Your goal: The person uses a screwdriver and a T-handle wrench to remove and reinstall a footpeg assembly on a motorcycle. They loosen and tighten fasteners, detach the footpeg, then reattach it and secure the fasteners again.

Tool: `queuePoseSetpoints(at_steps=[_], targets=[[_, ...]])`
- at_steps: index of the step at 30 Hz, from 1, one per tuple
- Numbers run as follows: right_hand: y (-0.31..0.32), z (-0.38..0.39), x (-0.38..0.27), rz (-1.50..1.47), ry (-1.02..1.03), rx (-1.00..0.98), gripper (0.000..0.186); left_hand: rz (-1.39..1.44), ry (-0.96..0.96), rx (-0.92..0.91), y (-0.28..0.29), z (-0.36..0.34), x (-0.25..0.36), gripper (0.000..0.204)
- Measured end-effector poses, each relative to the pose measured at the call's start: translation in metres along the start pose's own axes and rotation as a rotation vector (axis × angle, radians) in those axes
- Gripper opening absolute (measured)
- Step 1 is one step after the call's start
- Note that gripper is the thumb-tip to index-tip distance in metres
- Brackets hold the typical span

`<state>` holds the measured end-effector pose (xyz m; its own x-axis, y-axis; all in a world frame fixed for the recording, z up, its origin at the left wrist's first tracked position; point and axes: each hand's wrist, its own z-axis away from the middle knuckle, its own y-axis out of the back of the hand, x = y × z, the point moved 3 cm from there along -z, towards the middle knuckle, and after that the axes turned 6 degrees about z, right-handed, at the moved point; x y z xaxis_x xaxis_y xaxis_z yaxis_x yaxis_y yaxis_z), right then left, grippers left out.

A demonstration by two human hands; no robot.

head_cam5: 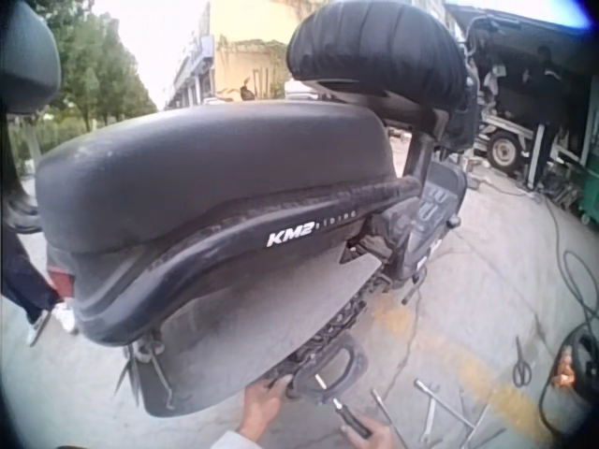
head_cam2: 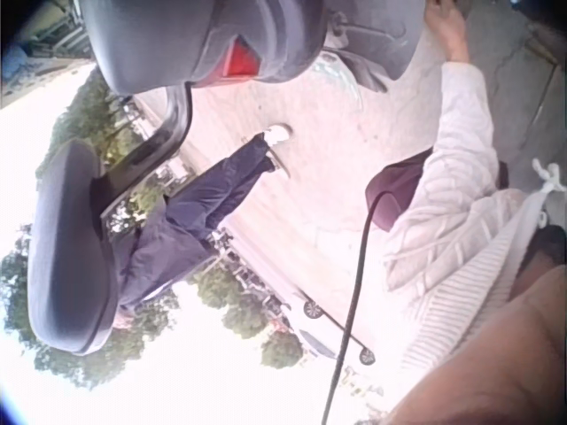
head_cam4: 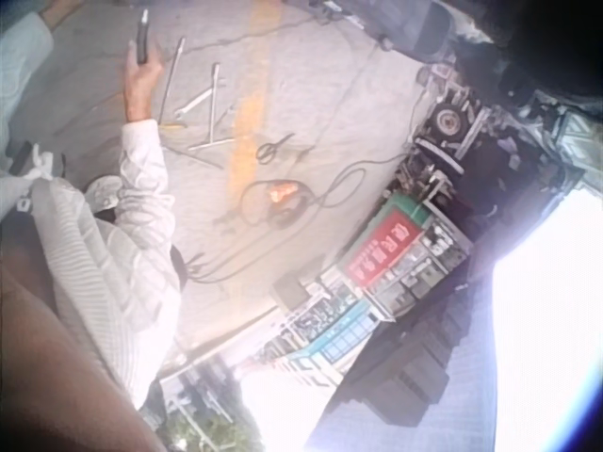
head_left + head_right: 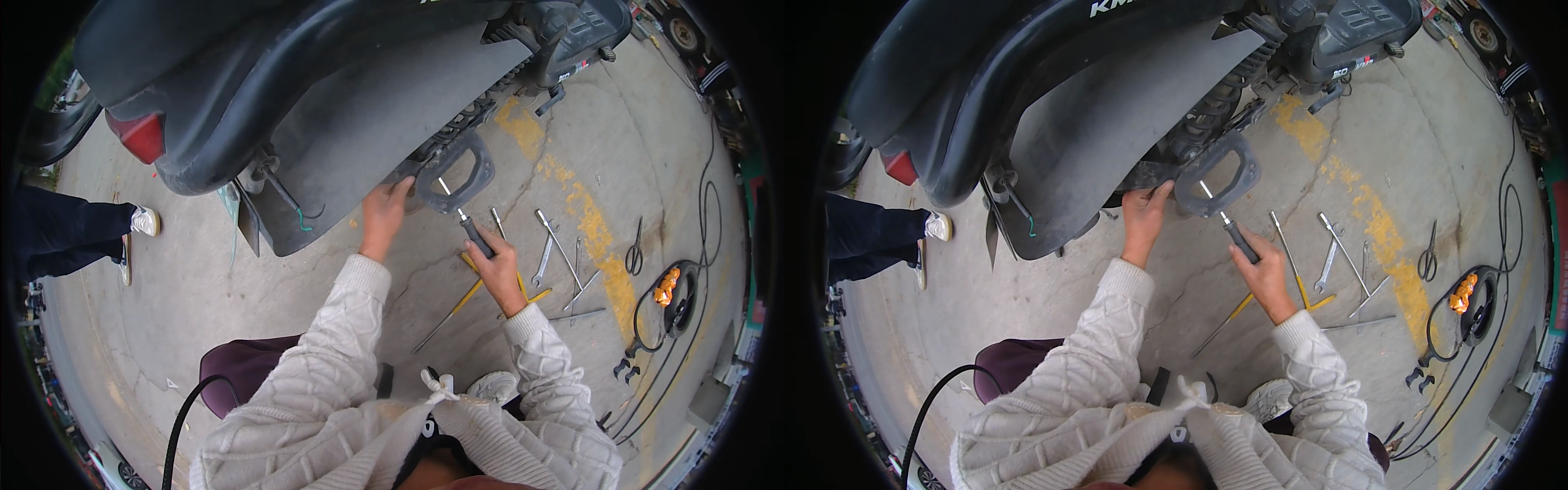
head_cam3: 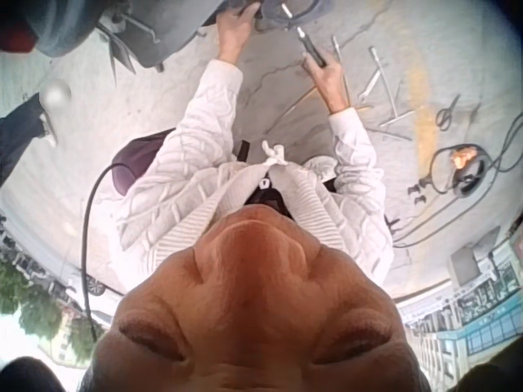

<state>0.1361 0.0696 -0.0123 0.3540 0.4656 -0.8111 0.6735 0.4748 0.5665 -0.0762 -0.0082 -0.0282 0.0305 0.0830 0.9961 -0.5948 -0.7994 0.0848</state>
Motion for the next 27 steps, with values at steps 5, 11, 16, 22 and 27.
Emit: queuePoseSetpoints(at_steps=[5, 11, 16, 22, 27], targets=[[0.008, -0.005, -0.001, 0.206, 0.146, 0.011, 0.036, 0.106, -0.049, 0.018, -0.001, 0.0, -0.004, 0.017], [0.01, -0.008, -0.005, 0.122, 0.061, -0.06, 0.036, 0.104, 0.014, -0.008, 0.002, -0.007, -0.023, 0.015], [0.01, -0.001, 0.008, -1.054, -0.802, -0.527, 0.04, 0.265, -0.055, 0.023, -0.007, -0.005, -0.029, 0.016], [0.004, -0.004, 0.013, -1.735, -0.978, -0.704, 0.036, 0.848, 0.325, -0.128, -0.056, 0.048, -0.025, 0.023], [0.003, -0.003, 0.009, -1.664, -0.974, -0.695, 0.027, 1.189, 0.517, -0.605, -0.077, 0.071, -0.021, 0.028]])
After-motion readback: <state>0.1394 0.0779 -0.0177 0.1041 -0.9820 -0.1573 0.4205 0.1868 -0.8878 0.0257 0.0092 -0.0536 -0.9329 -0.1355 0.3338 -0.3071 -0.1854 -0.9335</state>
